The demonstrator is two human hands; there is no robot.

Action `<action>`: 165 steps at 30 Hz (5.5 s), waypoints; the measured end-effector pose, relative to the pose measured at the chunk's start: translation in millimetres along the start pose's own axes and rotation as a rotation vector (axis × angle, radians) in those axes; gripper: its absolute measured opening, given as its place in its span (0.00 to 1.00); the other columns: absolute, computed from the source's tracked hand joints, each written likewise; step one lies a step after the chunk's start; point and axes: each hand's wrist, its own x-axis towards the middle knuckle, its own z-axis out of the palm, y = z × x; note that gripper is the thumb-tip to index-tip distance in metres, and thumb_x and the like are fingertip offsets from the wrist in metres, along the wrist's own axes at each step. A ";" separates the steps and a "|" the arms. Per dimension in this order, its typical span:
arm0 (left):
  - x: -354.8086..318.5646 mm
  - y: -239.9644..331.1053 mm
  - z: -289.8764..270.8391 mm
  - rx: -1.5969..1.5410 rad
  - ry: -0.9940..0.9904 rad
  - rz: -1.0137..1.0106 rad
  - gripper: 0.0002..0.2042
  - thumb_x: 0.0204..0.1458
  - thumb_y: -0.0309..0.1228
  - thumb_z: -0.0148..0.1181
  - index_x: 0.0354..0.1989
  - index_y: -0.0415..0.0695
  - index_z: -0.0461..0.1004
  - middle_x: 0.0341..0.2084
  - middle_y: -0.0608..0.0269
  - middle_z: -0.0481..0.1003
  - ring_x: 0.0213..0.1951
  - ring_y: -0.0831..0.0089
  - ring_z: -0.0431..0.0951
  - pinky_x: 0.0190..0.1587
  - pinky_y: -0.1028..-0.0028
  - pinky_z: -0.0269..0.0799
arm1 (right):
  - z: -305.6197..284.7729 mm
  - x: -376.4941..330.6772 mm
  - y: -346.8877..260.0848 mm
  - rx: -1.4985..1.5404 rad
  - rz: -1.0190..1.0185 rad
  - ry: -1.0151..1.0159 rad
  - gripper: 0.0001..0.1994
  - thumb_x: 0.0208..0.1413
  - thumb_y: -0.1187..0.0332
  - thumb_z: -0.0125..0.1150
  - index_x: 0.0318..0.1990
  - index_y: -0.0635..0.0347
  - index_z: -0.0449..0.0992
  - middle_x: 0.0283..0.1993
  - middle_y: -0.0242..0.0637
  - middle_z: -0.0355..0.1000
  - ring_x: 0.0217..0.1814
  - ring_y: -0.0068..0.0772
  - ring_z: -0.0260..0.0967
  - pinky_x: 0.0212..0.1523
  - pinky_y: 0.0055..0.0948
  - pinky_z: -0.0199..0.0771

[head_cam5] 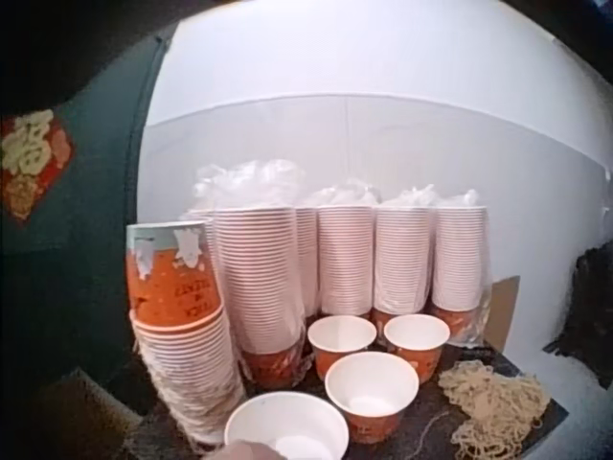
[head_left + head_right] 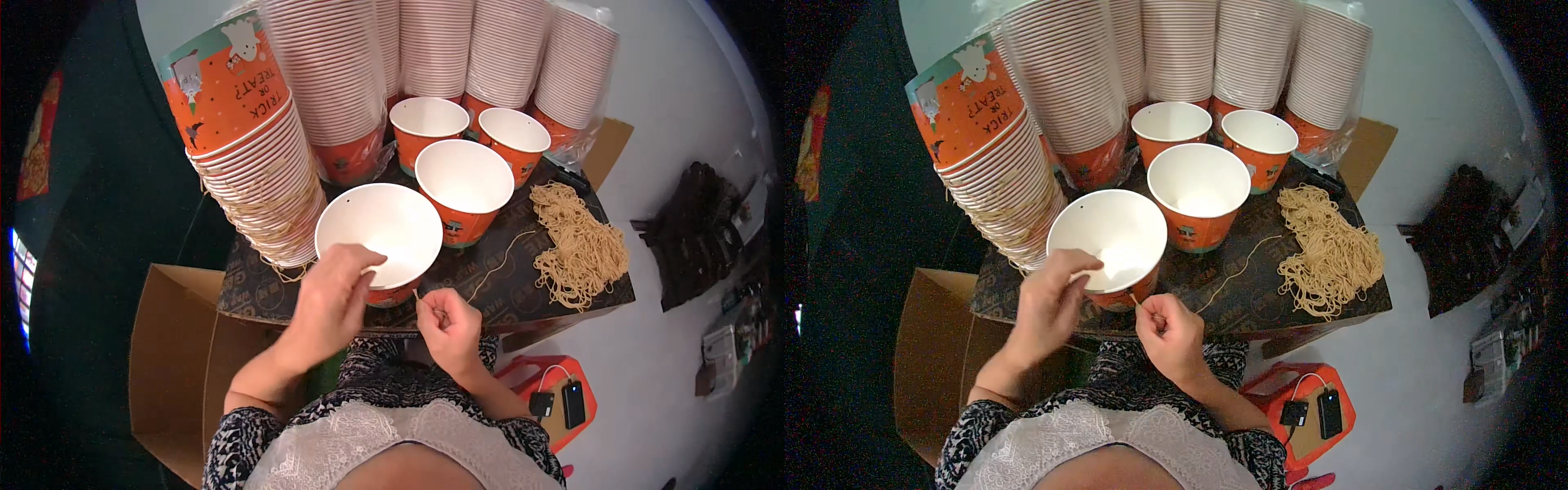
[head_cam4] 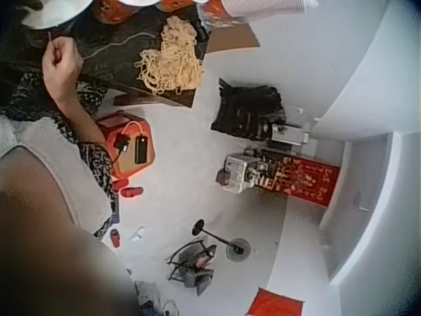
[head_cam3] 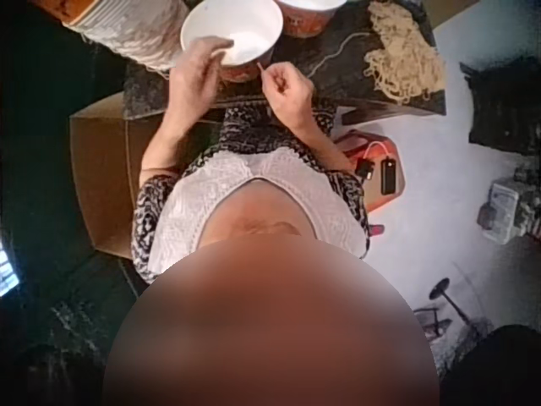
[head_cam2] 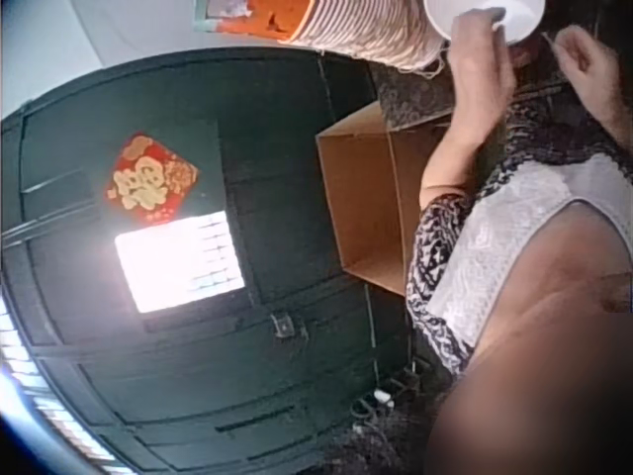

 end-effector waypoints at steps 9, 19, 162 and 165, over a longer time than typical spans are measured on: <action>38.4 12.6 -11.9 0.011 -0.345 0.277 0.11 0.45 0.32 0.68 0.35 0.41 0.77 0.39 0.57 0.71 0.53 0.53 0.66 0.57 0.54 0.58 | -15.9 11.8 -30.8 0.159 0.182 -0.141 0.04 0.55 0.78 0.62 0.31 0.65 0.72 0.20 0.23 0.63 0.22 0.09 0.55 0.21 0.17 0.57; 35.9 11.5 4.6 0.126 -0.266 0.332 0.07 0.44 0.28 0.66 0.23 0.40 0.73 0.27 0.59 0.70 0.46 0.57 0.70 0.65 0.36 0.40 | -15.9 10.6 -36.4 0.236 0.123 -0.081 0.03 0.56 0.81 0.60 0.37 0.66 0.73 0.22 0.17 0.61 0.22 0.04 0.52 0.22 0.11 0.51; 68.7 -44.5 25.0 -0.926 -0.710 -0.643 0.05 0.53 0.22 0.62 0.31 0.32 0.76 0.25 0.56 0.78 0.19 0.78 0.70 0.21 0.80 0.64 | -34.8 36.4 -20.8 0.122 0.215 -0.089 0.05 0.61 0.75 0.55 0.42 0.65 0.73 0.27 0.25 0.68 0.27 0.10 0.61 0.26 0.17 0.61; 69.2 -43.2 24.5 -0.895 -0.758 -0.605 0.05 0.51 0.20 0.64 0.35 0.32 0.77 0.26 0.59 0.77 0.21 0.79 0.71 0.24 0.80 0.66 | -45.9 52.7 -27.9 0.153 0.196 -0.081 0.06 0.62 0.76 0.51 0.43 0.66 0.72 0.29 0.25 0.69 0.30 0.11 0.63 0.29 0.17 0.64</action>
